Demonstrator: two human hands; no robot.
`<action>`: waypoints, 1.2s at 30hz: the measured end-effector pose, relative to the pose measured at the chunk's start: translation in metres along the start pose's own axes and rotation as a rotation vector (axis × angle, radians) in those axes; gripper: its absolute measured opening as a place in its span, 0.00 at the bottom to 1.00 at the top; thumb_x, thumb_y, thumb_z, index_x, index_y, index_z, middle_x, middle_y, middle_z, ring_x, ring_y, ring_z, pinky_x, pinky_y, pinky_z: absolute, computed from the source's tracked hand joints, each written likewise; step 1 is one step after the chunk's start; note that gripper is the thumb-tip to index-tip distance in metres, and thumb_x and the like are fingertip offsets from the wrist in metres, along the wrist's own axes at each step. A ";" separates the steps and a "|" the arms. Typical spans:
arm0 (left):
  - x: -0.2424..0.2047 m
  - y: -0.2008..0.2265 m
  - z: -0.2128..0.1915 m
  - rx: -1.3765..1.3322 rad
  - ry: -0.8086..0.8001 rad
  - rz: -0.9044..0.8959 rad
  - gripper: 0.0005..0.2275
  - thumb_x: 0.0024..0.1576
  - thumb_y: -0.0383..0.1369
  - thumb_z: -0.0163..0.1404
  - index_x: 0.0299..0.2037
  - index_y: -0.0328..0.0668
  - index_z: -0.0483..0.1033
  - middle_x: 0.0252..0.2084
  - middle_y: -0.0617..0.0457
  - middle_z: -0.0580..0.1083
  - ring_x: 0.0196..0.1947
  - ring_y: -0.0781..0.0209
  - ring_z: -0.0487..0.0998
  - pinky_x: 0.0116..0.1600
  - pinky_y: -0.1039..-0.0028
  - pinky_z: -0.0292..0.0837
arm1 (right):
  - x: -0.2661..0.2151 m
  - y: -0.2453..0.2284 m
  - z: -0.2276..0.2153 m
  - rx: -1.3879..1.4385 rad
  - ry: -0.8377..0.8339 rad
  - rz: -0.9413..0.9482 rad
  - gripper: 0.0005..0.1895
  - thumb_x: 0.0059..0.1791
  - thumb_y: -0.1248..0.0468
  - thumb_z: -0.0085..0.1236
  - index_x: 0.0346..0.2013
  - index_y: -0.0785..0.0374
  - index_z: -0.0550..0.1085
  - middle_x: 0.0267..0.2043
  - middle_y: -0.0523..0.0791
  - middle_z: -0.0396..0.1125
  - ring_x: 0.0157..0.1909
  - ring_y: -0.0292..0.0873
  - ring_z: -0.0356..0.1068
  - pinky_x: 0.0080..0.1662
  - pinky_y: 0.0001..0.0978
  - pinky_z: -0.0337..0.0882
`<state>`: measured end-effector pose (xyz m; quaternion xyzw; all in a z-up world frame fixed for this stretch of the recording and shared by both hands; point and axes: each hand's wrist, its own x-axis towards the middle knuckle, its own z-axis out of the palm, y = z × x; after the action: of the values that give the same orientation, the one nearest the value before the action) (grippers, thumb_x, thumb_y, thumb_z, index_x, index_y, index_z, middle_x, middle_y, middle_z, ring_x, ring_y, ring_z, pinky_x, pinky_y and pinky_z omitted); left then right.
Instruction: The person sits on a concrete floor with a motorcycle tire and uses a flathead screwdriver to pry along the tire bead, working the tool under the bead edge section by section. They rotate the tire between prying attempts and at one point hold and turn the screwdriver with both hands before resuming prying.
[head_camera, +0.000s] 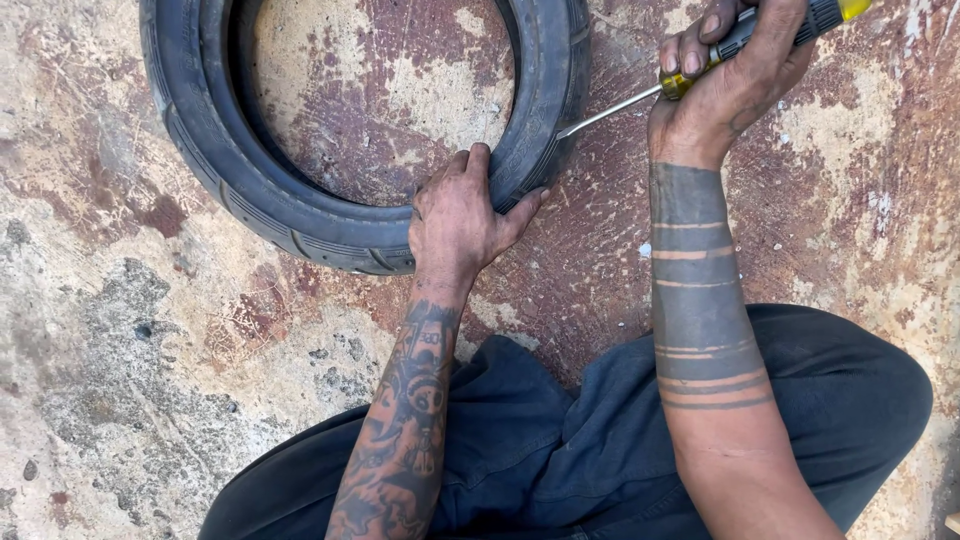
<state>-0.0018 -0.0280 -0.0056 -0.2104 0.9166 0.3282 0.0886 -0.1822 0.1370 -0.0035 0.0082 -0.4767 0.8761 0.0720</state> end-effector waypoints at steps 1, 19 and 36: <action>0.000 0.001 -0.002 -0.008 0.000 0.001 0.31 0.52 0.60 0.56 0.48 0.36 0.71 0.35 0.42 0.76 0.28 0.42 0.80 0.37 0.50 0.76 | 0.001 0.002 -0.003 -0.008 0.026 0.015 0.22 0.48 0.50 0.66 0.44 0.63 0.69 0.25 0.46 0.61 0.18 0.42 0.56 0.23 0.41 0.64; -0.001 0.005 -0.004 0.029 -0.006 0.003 0.31 0.53 0.59 0.56 0.48 0.34 0.72 0.36 0.40 0.77 0.30 0.40 0.80 0.40 0.49 0.75 | 0.008 0.019 -0.014 -0.030 0.082 0.201 0.17 0.46 0.52 0.67 0.31 0.61 0.72 0.20 0.41 0.65 0.16 0.36 0.61 0.19 0.33 0.66; -0.005 0.011 -0.005 0.088 0.078 0.008 0.29 0.55 0.61 0.56 0.40 0.39 0.73 0.31 0.42 0.76 0.27 0.44 0.79 0.34 0.54 0.76 | -0.001 0.029 -0.013 -0.058 0.148 0.262 0.16 0.47 0.52 0.64 0.31 0.58 0.67 0.20 0.40 0.63 0.15 0.34 0.59 0.17 0.30 0.66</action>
<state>-0.0024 -0.0220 0.0058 -0.2155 0.9337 0.2794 0.0606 -0.1845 0.1321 -0.0343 -0.1206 -0.4921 0.8621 -0.0077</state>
